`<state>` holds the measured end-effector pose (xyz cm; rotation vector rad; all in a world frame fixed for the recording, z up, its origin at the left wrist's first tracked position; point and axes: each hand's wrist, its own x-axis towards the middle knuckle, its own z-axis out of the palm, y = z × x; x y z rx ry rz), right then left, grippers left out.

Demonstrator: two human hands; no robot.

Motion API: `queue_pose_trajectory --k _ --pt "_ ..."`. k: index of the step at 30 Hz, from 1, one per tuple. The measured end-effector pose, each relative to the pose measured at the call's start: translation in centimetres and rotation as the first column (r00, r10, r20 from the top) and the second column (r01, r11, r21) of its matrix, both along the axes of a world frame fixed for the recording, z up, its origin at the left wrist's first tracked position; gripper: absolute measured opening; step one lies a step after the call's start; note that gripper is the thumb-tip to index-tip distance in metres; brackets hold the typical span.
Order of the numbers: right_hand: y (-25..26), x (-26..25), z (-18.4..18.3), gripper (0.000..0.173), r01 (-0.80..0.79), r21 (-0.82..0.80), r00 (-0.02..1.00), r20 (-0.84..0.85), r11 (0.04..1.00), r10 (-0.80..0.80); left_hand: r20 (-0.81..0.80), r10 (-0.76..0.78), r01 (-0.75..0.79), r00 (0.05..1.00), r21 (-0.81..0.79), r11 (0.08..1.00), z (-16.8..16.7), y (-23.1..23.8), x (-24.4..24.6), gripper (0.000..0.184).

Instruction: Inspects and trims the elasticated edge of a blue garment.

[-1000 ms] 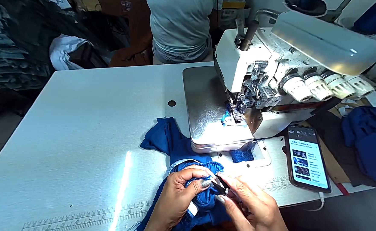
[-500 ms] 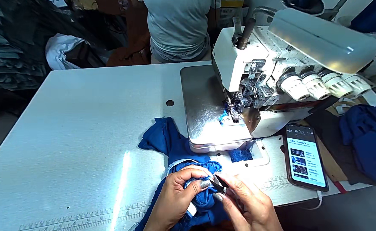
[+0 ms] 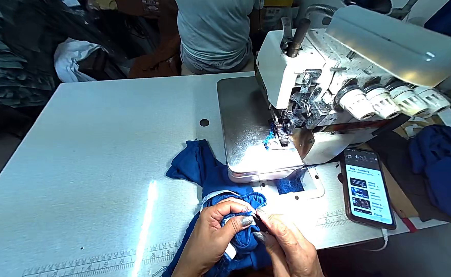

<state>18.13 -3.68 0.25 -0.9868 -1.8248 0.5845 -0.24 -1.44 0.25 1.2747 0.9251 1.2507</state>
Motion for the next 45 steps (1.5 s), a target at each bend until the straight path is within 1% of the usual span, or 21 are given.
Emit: queue_pose_trajectory --k 4,8,16,24,38,43,45 --pt "0.0 0.0 0.1 0.024 -0.024 -0.022 1.000 -0.018 0.999 0.023 -0.022 0.000 0.000 1.000 0.012 1.000 -0.1 0.0 0.0 0.013" --pt "0.1 0.3 0.8 0.023 -0.039 -0.097 0.997 -0.074 0.995 0.032 -0.036 -0.006 0.006 0.999 0.006 1.000 0.1 0.0 -0.1 0.013" --pt "0.0 0.9 1.7 0.025 0.018 -0.072 0.999 0.040 0.997 -0.015 -0.030 0.014 -0.014 0.999 0.000 1.000 0.1 0.0 0.1 0.012" --pt "0.1 1.1 2.2 0.027 0.027 -0.075 0.991 0.130 0.997 -0.017 -0.053 0.022 -0.020 0.998 0.025 0.999 0.2 -0.1 0.3 0.012" --pt "-0.1 1.4 3.1 0.028 0.034 -0.123 0.978 0.208 0.992 -0.008 -0.068 0.020 -0.014 0.997 0.076 0.997 0.0 -0.1 0.4 0.011" --pt "-0.1 1.1 2.9 0.028 0.071 -0.089 0.972 0.231 0.993 -0.049 -0.084 0.030 -0.022 0.996 0.088 0.996 0.0 -0.1 0.4 0.011" --pt "-0.1 0.8 2.3 0.027 0.083 -0.057 0.981 0.178 0.995 -0.072 -0.082 0.026 -0.020 0.996 0.074 0.997 0.0 -0.1 0.4 0.011"
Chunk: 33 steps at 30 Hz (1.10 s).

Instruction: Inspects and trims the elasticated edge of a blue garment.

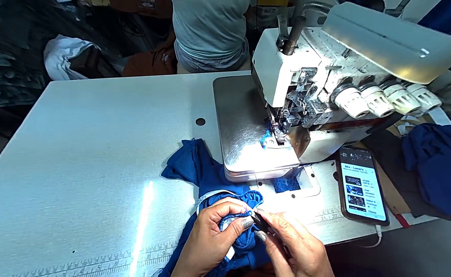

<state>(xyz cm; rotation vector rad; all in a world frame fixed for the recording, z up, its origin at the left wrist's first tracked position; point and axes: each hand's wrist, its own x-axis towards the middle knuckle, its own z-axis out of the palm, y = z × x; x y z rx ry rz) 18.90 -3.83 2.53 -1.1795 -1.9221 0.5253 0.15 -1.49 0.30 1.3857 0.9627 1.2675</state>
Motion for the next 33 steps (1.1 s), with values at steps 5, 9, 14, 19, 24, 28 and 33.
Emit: queue_pose_trajectory --k 5,9,14,19,24,28,33 --pt "-0.6 -1.0 -2.4 0.029 0.041 -0.054 0.943 -0.329 0.998 -0.056 0.038 -0.029 0.031 0.999 -0.036 0.999 0.1 0.0 -0.2 0.012" --pt "-0.3 -0.6 -2.0 0.028 0.005 -0.046 0.961 -0.275 0.999 -0.018 0.025 -0.028 0.029 0.999 -0.036 0.999 0.1 0.0 -0.1 0.010" --pt "-0.2 -0.7 -1.4 0.030 0.036 -0.125 0.912 -0.401 0.992 -0.084 0.031 -0.030 0.030 0.999 -0.022 0.999 0.1 0.0 -0.1 0.011" --pt "0.0 -0.3 -1.9 0.029 0.026 -0.120 0.945 -0.320 0.992 -0.064 0.018 -0.019 0.020 1.000 -0.056 0.998 0.3 -0.1 -0.1 0.012" --pt "1.0 0.5 1.1 0.027 0.063 -0.177 0.831 -0.536 0.982 -0.150 -0.010 -0.017 0.017 1.000 -0.013 1.000 0.0 -0.1 -0.1 0.012" --pt "1.8 2.2 2.0 0.030 0.088 -0.147 0.920 -0.368 0.985 -0.137 0.005 0.003 -0.003 1.000 -0.028 1.000 0.1 0.0 0.0 0.012" --pt "0.4 1.3 2.0 0.028 -0.068 -0.134 0.994 -0.089 0.989 0.056 0.002 0.026 -0.026 1.000 -0.052 0.998 0.2 -0.1 0.2 0.011"
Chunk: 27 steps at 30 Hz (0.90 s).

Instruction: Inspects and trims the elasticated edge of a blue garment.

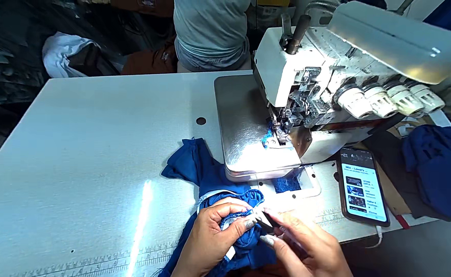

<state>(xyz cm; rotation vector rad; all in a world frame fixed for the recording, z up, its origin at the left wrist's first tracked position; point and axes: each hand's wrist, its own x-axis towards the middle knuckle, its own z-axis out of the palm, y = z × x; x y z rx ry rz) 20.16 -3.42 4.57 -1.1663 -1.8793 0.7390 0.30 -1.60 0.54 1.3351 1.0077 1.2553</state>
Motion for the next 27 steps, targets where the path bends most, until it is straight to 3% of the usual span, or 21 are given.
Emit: queue_pose_trajectory --k 5,11,18,27 --pt "-0.2 -0.3 0.6 0.028 0.030 -0.069 0.997 0.079 0.997 -0.025 0.003 -0.009 0.009 1.000 0.016 1.000 0.0 0.0 0.0 0.010" --pt "0.1 -0.2 -0.5 0.029 0.005 0.043 0.994 0.112 0.999 -0.010 -0.004 -0.006 0.006 1.000 0.014 1.000 -0.1 -0.1 -0.1 0.011" --pt "-0.1 -0.2 0.5 0.028 0.029 -0.053 0.993 0.117 0.998 -0.023 0.003 -0.004 0.004 1.000 0.008 1.000 0.0 0.0 0.0 0.010" --pt "0.3 -0.2 -0.4 0.030 0.000 0.067 0.993 0.118 0.998 -0.008 -0.007 -0.004 0.004 1.000 0.012 1.000 0.0 0.0 0.0 0.010"
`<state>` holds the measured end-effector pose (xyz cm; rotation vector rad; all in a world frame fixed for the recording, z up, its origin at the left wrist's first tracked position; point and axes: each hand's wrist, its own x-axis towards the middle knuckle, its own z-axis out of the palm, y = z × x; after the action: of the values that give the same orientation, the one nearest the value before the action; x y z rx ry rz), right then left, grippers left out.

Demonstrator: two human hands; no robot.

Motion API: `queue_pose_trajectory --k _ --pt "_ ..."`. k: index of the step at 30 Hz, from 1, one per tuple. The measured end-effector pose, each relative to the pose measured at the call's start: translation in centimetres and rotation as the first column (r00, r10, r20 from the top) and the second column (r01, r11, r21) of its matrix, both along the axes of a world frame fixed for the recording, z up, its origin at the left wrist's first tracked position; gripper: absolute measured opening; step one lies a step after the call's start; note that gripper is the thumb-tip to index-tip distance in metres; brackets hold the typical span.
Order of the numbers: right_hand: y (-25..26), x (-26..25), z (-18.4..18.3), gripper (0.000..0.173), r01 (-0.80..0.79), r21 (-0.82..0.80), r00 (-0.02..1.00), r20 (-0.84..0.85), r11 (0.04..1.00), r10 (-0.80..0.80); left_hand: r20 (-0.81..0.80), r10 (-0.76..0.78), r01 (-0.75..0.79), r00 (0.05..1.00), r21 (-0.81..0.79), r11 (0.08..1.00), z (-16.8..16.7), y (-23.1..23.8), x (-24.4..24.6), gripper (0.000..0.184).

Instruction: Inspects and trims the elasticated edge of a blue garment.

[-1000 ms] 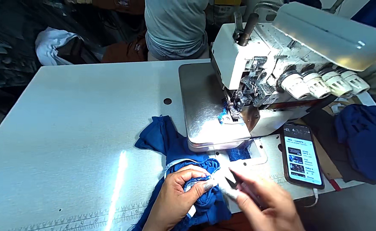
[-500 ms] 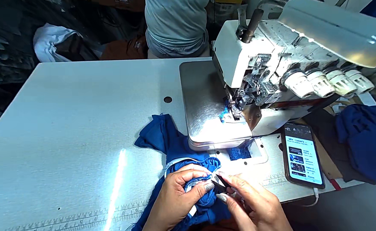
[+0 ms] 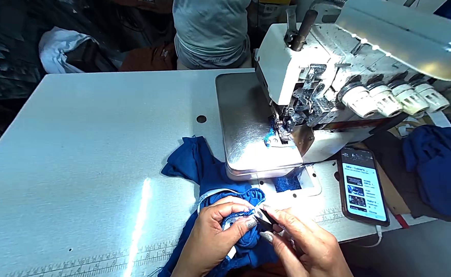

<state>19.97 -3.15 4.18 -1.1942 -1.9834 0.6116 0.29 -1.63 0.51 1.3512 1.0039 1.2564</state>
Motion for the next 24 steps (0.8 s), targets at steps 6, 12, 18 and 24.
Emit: queue_pose_trajectory --k 6,12,18,24 --pt "-0.1 -0.1 0.1 0.029 0.016 0.005 0.998 0.060 1.000 -0.016 -0.002 -0.003 0.003 1.000 0.002 1.000 0.0 0.0 0.0 0.010" --pt "-0.2 -0.3 0.2 0.030 0.028 0.010 0.995 0.092 1.000 -0.028 -0.004 0.010 -0.010 1.000 0.012 1.000 -0.1 0.0 0.1 0.010" --pt "-0.3 -0.5 -0.2 0.030 0.034 0.027 0.998 0.051 0.999 -0.035 -0.027 -0.002 0.002 1.000 0.009 1.000 -0.2 0.0 -0.1 0.009" --pt "0.4 -0.3 -1.4 0.026 0.007 0.049 0.974 -0.228 0.999 0.004 0.032 -0.047 0.048 0.998 -0.056 0.997 0.1 0.1 -0.3 0.010"
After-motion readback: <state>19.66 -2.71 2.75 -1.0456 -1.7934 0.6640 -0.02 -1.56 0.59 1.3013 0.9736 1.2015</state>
